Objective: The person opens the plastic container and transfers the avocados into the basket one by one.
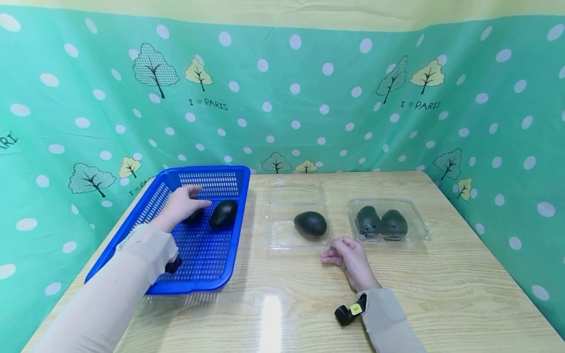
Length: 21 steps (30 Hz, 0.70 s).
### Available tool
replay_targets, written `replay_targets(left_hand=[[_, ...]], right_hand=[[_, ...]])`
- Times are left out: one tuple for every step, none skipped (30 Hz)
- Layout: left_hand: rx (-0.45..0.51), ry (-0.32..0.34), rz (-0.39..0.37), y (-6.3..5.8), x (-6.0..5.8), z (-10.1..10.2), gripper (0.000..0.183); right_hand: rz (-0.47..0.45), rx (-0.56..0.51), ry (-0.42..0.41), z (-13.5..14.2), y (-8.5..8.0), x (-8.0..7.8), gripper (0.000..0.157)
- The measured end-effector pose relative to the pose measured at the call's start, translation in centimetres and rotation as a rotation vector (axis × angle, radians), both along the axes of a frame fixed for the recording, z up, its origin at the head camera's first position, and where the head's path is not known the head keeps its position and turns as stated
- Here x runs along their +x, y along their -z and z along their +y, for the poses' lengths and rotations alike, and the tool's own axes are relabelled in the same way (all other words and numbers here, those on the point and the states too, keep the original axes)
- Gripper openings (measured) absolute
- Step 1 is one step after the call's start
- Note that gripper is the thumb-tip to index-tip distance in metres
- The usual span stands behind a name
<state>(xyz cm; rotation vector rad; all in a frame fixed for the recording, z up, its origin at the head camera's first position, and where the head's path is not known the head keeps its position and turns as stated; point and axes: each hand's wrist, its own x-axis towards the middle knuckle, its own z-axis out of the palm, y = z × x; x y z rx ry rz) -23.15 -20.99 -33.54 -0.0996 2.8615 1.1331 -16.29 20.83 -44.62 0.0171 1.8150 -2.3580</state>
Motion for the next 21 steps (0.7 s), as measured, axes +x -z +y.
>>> replay_targets(left_hand=[[-0.002, 0.005, 0.003, -0.1, 0.0, 0.1, 0.068], [-0.002, 0.007, 0.004, -0.1, 0.1, 0.2, 0.068], [0.003, 0.008, 0.004, -0.2, 0.1, 0.2, 0.068], [0.007, 0.010, 0.005, -0.3, 0.2, 0.3, 0.068], [0.012, 0.015, 0.009, -0.3, 0.2, 0.5, 0.069], [0.020, 0.019, 0.011, -0.4, 0.2, 0.6, 0.069], [0.027, 0.021, 0.012, -0.5, 0.2, 0.6, 0.069], [0.037, 0.022, 0.016, -0.5, 0.2, 0.8, 0.069], [0.044, 0.026, 0.020, -0.6, 0.2, 0.9, 0.069], [0.052, 0.029, 0.023, -0.7, 0.1, 1.0, 0.069], [0.063, 0.031, 0.025, -0.8, 0.1, 1.2, 0.069], [0.074, 0.030, 0.026, -0.9, 0.1, 1.3, 0.069], [0.078, 0.030, 0.028, -1.0, 0.0, 1.5, 0.069], [0.085, 0.029, 0.030, -1.1, 0.0, 1.7, 0.070], [0.093, 0.031, 0.033, -1.2, -0.1, 1.9, 0.070], [0.100, 0.029, 0.038, -1.3, -0.2, 2.1, 0.070], [0.109, 0.028, 0.042, -1.4, -0.2, 2.3, 0.070], [0.114, 0.029, 0.048, -1.5, -0.3, 2.5, 0.070], [0.122, 0.028, 0.053, -1.6, -0.4, 2.8, 0.070], [0.131, 0.030, 0.056, -1.7, -0.4, 3.0, 0.070], [0.138, 0.033, 0.058, -1.8, -0.5, 3.2, 0.070]], right_hand=[[-0.001, 0.000, 0.001, 0.0, 0.0, 0.0, 0.023], [-0.001, 0.000, 0.001, 0.0, 0.0, 0.0, 0.022], [-0.002, 0.000, 0.000, 0.0, 0.0, 0.0, 0.022], [-0.003, -0.001, 0.001, 0.0, 0.0, 0.0, 0.021], [-0.004, -0.001, 0.001, 0.0, 0.0, 0.0, 0.021], [-0.005, 0.000, 0.001, 0.0, 0.0, 0.0, 0.020], [-0.007, 0.001, 0.001, 0.0, 0.0, 0.0, 0.020], [-0.008, 0.001, 0.002, 0.0, 0.0, 0.0, 0.020], [-0.009, 0.001, 0.003, 0.0, 0.0, 0.0, 0.020], [-0.009, 0.001, 0.003, 0.0, -0.1, 0.1, 0.020], [-0.009, 0.001, 0.002, 0.0, -0.1, 0.1, 0.020], [-0.008, 0.000, 0.001, -0.1, -0.1, 0.1, 0.020], [-0.006, -0.001, -0.001, 0.0, -0.1, 0.0, 0.021], [-0.003, -0.001, -0.005, 0.0, -0.1, 0.0, 0.021], [-0.001, -0.002, -0.007, 0.0, -0.1, 0.0, 0.021], [0.000, -0.004, -0.009, 0.0, -0.1, 0.0, 0.022], [0.002, -0.005, -0.010, 0.0, -0.1, 0.0, 0.022], [0.003, -0.005, -0.010, 0.0, -0.1, 0.0, 0.022], [0.004, -0.006, -0.010, 0.0, -0.1, 0.0, 0.022], [0.003, -0.006, -0.010, 0.0, -0.1, 0.0, 0.022], [0.002, -0.007, -0.008, 0.0, -0.1, 0.0, 0.022]])
